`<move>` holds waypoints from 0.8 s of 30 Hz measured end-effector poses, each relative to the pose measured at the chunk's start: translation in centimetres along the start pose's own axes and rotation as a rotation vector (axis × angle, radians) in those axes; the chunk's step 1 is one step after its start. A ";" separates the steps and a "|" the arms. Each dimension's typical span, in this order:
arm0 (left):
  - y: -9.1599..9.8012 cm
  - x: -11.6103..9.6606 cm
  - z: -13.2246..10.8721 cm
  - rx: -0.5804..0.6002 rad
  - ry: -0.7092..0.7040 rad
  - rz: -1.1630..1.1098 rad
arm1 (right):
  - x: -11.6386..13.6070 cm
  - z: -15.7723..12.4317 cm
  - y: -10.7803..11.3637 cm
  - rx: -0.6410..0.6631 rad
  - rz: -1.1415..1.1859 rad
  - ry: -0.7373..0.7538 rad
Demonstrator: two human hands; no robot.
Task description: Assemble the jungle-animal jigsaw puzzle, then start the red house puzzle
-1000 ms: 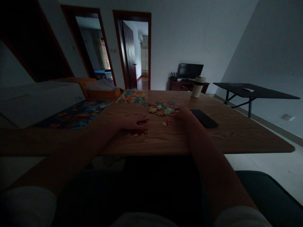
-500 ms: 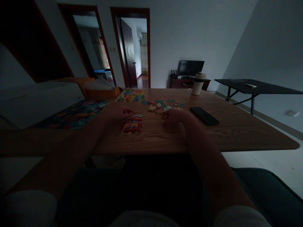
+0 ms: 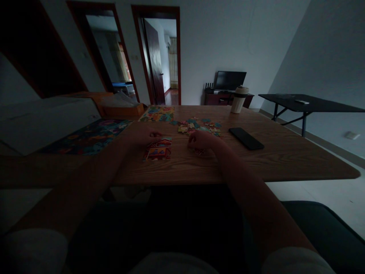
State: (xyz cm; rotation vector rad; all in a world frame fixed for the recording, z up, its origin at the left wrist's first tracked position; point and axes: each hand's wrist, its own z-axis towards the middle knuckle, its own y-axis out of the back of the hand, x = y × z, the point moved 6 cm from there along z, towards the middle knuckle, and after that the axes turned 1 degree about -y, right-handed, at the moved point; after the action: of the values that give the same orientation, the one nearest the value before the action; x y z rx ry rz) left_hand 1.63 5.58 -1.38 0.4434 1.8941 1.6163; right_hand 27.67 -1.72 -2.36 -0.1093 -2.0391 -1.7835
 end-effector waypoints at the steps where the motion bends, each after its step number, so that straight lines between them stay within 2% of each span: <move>1: -0.2 -0.2 -0.1 0.015 -0.009 -0.010 | 0.1 0.0 -0.2 0.027 0.021 0.023; 3: -0.3 -0.5 -0.2 0.017 -0.034 -0.004 | -0.3 -0.2 -0.2 0.067 0.046 0.033; 8: -0.3 -0.9 0.0 -0.018 -0.001 0.058 | -1.5 -0.8 0.5 0.068 -0.003 -0.068; 13: -0.5 -2.1 0.0 -0.017 -0.041 0.060 | -0.9 -0.8 0.5 0.023 -0.147 -0.174; 17: -0.5 -2.2 0.0 -0.024 -0.043 0.059 | -0.8 -0.7 0.5 0.007 -0.173 -0.215; 22: -0.6 -1.6 0.4 -0.029 -0.082 0.047 | -1.0 -1.7 0.7 0.161 0.075 -0.063; 24: -0.7 -1.3 0.6 -0.029 -0.069 0.060 | -0.8 -2.1 0.8 0.221 0.099 -0.009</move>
State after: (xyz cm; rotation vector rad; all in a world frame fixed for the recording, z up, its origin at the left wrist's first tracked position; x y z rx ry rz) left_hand 3.08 5.11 -1.81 0.5409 1.8199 1.6437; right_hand 29.24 -3.48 -1.78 -0.1491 -2.1820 -1.4908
